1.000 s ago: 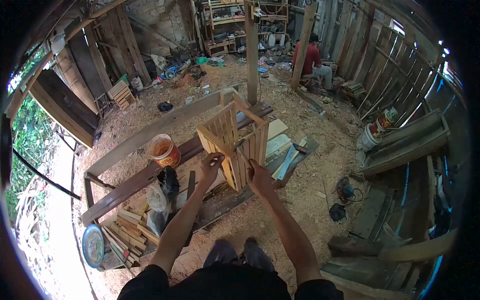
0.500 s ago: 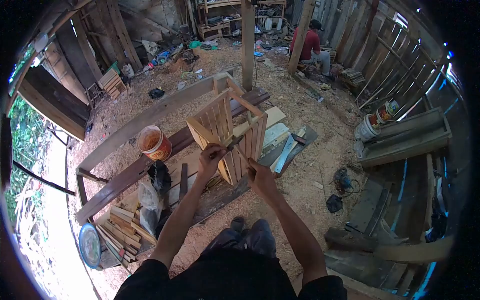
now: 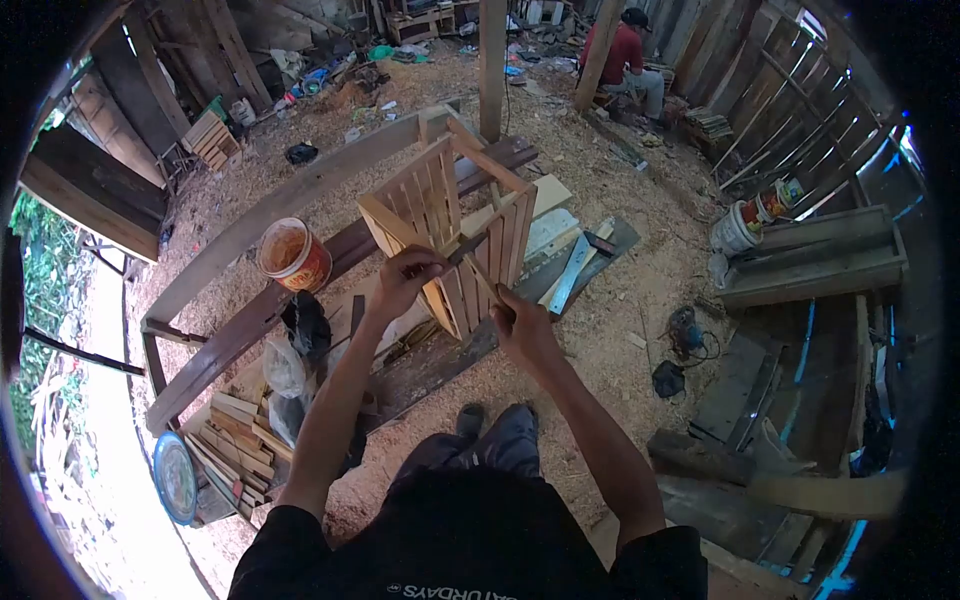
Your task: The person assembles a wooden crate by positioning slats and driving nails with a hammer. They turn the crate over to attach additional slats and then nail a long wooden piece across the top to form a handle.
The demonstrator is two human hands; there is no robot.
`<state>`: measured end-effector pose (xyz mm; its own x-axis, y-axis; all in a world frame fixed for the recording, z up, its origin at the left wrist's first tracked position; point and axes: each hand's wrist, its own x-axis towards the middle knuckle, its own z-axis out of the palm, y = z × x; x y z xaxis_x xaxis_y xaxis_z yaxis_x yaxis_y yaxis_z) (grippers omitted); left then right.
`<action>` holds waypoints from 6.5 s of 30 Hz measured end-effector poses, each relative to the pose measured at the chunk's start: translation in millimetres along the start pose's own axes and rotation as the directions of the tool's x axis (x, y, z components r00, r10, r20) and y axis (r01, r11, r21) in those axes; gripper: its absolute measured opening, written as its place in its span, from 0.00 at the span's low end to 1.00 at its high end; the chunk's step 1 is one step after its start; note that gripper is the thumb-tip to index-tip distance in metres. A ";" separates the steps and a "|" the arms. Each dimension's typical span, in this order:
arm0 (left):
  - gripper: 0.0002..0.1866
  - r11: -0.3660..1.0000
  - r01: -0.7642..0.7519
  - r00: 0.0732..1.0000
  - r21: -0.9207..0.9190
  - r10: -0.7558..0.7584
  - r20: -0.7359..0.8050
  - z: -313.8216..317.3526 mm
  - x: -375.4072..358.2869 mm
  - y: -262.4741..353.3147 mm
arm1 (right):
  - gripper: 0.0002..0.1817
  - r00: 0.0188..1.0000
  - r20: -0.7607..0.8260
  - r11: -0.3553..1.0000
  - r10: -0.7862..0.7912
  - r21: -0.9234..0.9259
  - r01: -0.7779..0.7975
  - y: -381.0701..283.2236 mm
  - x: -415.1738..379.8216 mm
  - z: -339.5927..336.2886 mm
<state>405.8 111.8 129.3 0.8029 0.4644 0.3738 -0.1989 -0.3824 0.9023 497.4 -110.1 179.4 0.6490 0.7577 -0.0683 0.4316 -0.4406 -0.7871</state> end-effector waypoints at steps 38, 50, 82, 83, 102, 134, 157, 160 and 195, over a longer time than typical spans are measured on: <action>0.05 0.997 0.045 0.994 0.066 -0.037 -0.107 9.4 -5.4 19.8 | 0.22 1.000 -0.025 0.999 0.004 0.034 -0.003 -3.0 -1.2 1.4; 0.05 0.998 0.009 0.997 0.055 -0.005 -0.075 7.9 -3.4 18.5 | 0.22 0.999 -0.023 0.999 0.022 0.038 -0.021 -3.1 -2.5 2.0; 0.08 0.994 -0.095 0.994 0.054 0.098 -0.049 4.5 -5.5 0.8 | 0.11 0.959 0.170 0.909 -0.226 -0.317 0.271 -30.9 -10.9 -26.6; 0.08 0.994 -0.095 0.994 0.054 0.097 -0.046 4.4 -5.2 0.3 | 0.11 0.961 0.164 0.918 -0.221 -0.298 0.262 -35.7 -11.2 -28.5; 0.08 0.995 -0.091 0.993 0.035 0.094 -0.073 5.7 -7.7 2.6 | 0.11 0.966 0.093 0.926 -0.241 -0.277 0.257 -34.8 -10.5 -22.7; 0.08 0.876 -0.115 0.975 0.468 0.189 -0.114 7.3 -17.4 12.5 | 0.12 0.981 0.174 0.952 -0.085 -0.278 0.132 -16.1 -7.1 -12.0; 0.07 0.860 -0.202 0.942 0.468 0.302 -0.148 25.0 -25.0 7.9 | 0.11 0.965 0.176 0.932 -0.192 -0.276 0.236 -29.1 -12.9 -28.3; 0.07 0.863 -0.221 0.940 0.453 0.313 -0.137 23.8 -25.3 8.0 | 0.10 0.966 0.192 0.927 -0.174 -0.300 0.227 -27.6 -12.2 -29.4; 0.05 0.867 -0.215 0.942 0.450 0.305 -0.138 25.2 -25.6 4.4 | 0.11 0.971 0.173 0.938 -0.163 -0.277 0.206 -46.2 -10.0 -30.7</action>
<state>398.6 78.1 118.3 0.6182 0.4311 0.6572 -0.0918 -0.7908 0.6051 490.2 -112.1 235.2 0.4521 0.8908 -0.0442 0.7126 -0.3906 -0.5828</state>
